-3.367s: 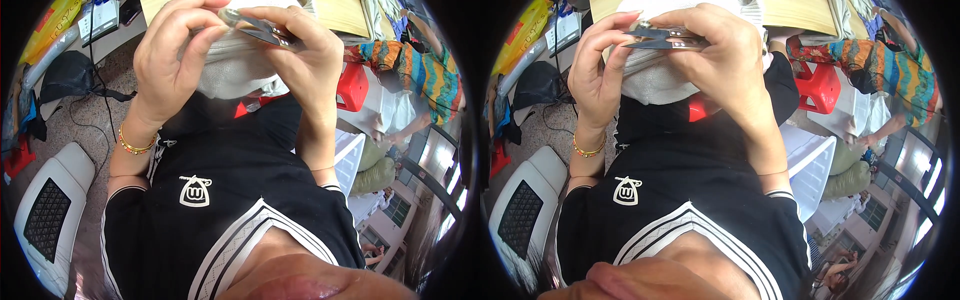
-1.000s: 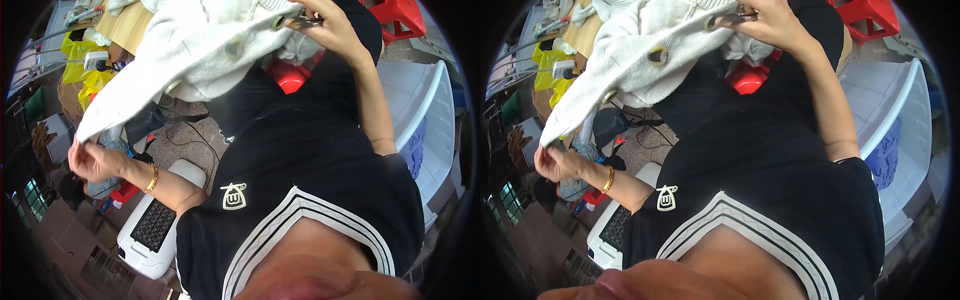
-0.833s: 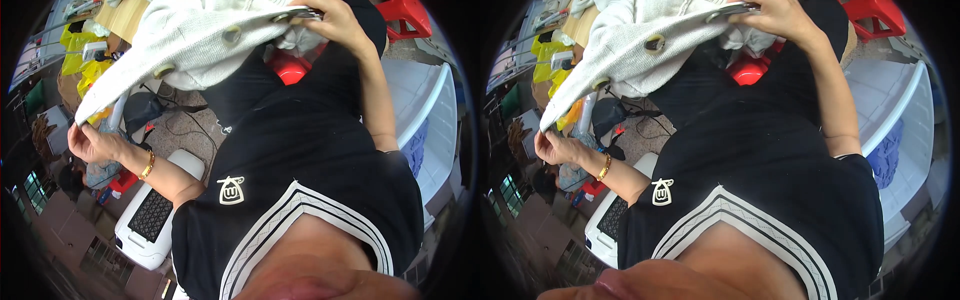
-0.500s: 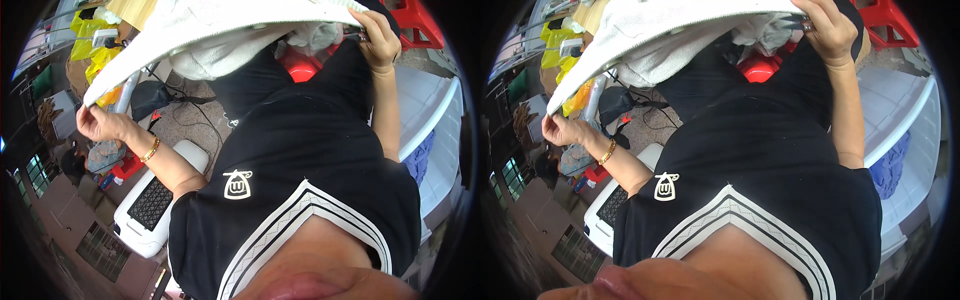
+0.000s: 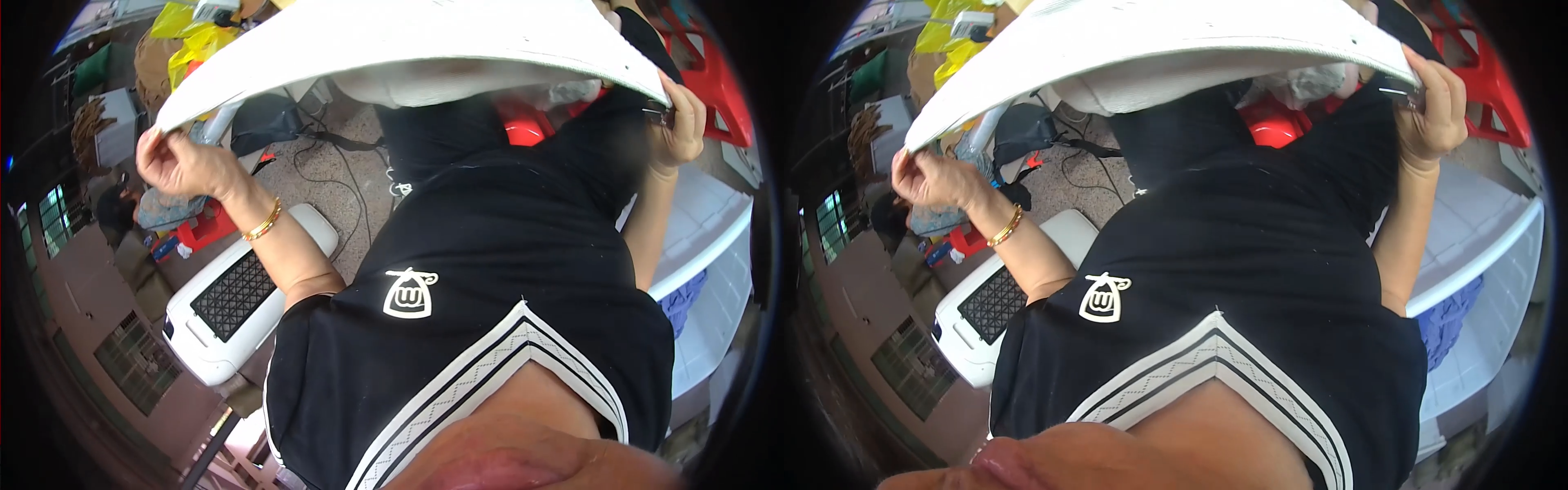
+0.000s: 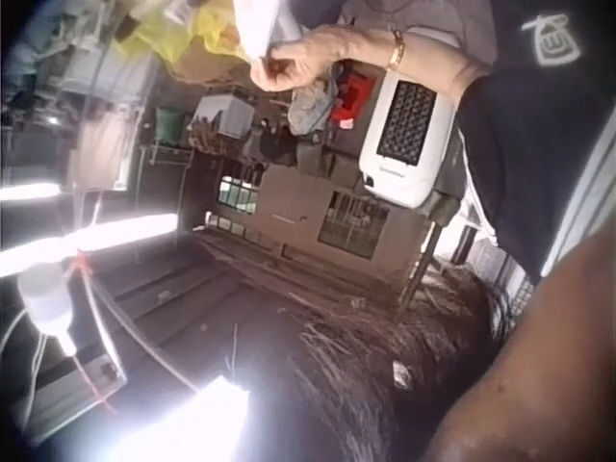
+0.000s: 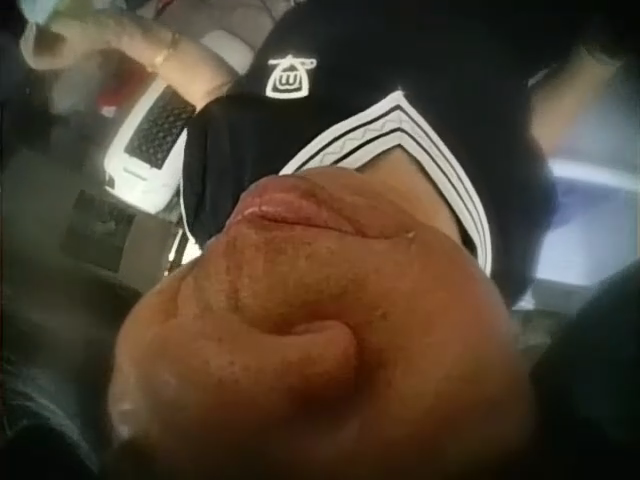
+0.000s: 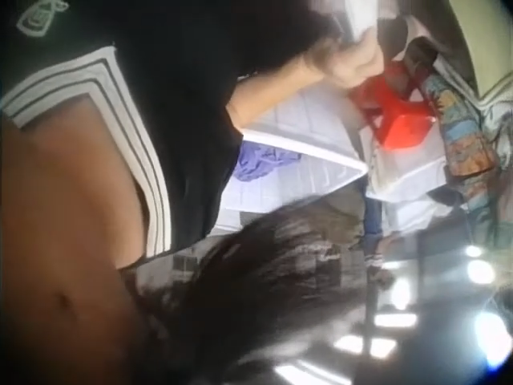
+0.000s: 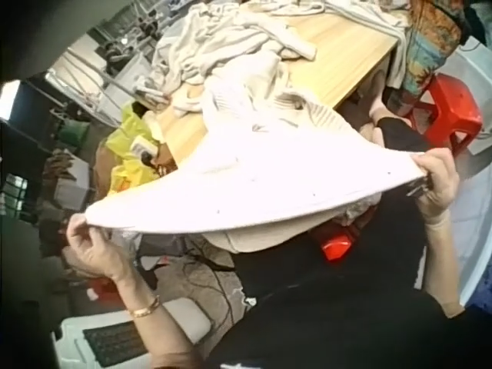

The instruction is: Trimming loose threads from a white cardigan using specialized thread snips.

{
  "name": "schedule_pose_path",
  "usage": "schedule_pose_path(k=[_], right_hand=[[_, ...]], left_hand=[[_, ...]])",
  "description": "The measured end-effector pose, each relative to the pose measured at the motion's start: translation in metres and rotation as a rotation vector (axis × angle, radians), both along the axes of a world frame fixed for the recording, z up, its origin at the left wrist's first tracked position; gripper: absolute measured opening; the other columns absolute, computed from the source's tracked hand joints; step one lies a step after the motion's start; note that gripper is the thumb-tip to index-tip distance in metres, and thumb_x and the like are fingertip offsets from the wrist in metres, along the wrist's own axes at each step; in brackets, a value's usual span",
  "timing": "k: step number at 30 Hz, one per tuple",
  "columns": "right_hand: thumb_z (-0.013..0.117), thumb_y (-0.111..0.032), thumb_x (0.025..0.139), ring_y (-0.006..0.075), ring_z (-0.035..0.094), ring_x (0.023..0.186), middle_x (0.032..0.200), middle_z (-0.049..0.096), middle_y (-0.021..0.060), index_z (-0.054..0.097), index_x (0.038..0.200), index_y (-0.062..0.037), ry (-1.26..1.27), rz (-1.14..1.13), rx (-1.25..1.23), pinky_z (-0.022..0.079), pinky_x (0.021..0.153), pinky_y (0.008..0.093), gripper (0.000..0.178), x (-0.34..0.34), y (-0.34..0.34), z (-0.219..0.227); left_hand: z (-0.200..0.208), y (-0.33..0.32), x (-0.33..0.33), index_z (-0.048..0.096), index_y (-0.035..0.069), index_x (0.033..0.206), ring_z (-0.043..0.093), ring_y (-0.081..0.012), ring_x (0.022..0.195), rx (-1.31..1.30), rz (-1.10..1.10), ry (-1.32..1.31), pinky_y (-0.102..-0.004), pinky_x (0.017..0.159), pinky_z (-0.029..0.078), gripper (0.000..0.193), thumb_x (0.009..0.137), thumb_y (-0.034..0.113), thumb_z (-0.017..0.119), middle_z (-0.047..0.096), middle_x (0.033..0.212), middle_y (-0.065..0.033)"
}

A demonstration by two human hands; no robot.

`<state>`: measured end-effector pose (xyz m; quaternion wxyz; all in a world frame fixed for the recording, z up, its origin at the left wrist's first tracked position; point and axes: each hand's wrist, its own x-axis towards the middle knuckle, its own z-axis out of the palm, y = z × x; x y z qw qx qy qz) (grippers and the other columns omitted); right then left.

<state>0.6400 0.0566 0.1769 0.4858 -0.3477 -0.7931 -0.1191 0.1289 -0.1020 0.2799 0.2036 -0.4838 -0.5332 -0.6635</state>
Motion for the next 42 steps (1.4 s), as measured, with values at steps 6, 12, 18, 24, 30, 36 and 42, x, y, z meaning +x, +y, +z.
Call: schedule_pose_path(k=[6,12,18,24,30,36,42], right_hand=[[0.067,-0.001,0.072,0.0224,0.069,0.077,0.092,0.067,0.0082,0.072,0.103,-0.0112,-0.078,0.02,-0.223,0.054,0.064,0.0308,0.033,-0.009,-0.014,-0.031],[0.069,0.007,0.065,0.0219,0.069,0.08,0.093,0.068,0.0067,0.073,0.102,-0.0116,-0.089,-0.083,-0.244,0.055,0.067,0.0315,0.041,-0.003,-0.011,-0.039],[0.07,0.008,0.073,0.0239,0.067,0.085,0.095,0.07,0.0097,0.072,0.102,-0.0039,0.008,-0.109,-0.076,0.054,0.078,0.0328,0.032,0.032,0.033,-0.014],[0.069,0.004,0.071,0.0242,0.067,0.082,0.092,0.07,0.0097,0.072,0.099,-0.0038,0.137,-0.242,0.001,0.053,0.077,0.0334,0.029,0.019,0.043,0.016],[0.074,-0.009,0.071,0.0204,0.067,0.08,0.092,0.062,0.0008,0.069,0.105,-0.018,-0.128,-0.022,-0.498,0.053,0.065,0.0324,0.035,-0.01,0.012,-0.021],[0.078,-0.013,0.072,0.0147,0.055,0.065,0.078,0.05,0.0015,0.069,0.112,-0.0154,-0.221,0.02,-0.709,0.048,0.059,0.0273,0.041,-0.021,-0.006,0.001],[0.08,-0.009,0.069,0.0118,0.044,0.064,0.074,0.039,0.0022,0.069,0.116,-0.0087,-0.087,0.198,-0.709,0.039,0.057,0.0246,0.049,-0.031,-0.008,0.011]], left_hand=[[-0.023,0.003,0.014,0.058,0.002,0.097,0.061,-0.0122,0.089,-0.053,-0.187,-0.223,-0.0248,0.08,0.055,0.021,0.084,-0.013,0.065,0.062,0.101,-0.0056],[-0.036,0.0,0.019,0.058,0.003,0.097,0.059,-0.0134,0.094,-0.09,-0.161,-0.188,-0.0274,0.089,0.05,0.025,0.081,-0.015,0.066,0.059,0.102,-0.005],[-0.031,0.027,0.045,0.058,0.004,0.099,0.06,-0.013,0.092,0.01,-0.28,-0.18,-0.0261,0.085,0.051,0.027,0.082,-0.016,0.065,0.058,0.103,-0.0043],[-0.032,0.05,0.062,0.057,0.004,0.098,0.06,-0.0136,0.09,0.133,-0.279,-0.281,-0.0279,0.086,0.051,0.025,0.082,-0.015,0.063,0.061,0.101,-0.0052],[-0.104,0.04,0.043,0.059,0.002,0.098,0.062,-0.0146,0.095,-0.221,-0.281,-0.377,-0.0267,0.082,0.056,0.017,0.087,-0.009,0.066,0.064,0.104,-0.0082],[-0.102,0.029,0.061,0.061,0.0,0.103,0.061,-0.0141,0.095,-0.353,-0.354,-0.564,-0.0275,0.089,0.05,0.023,0.084,-0.013,0.064,0.063,0.11,-0.0084],[-0.09,0.019,0.059,0.058,-0.002,0.11,0.062,-0.016,0.1,-0.327,-0.275,-0.556,-0.0294,0.09,0.051,0.027,0.086,-0.012,0.062,0.062,0.112,-0.0088]])
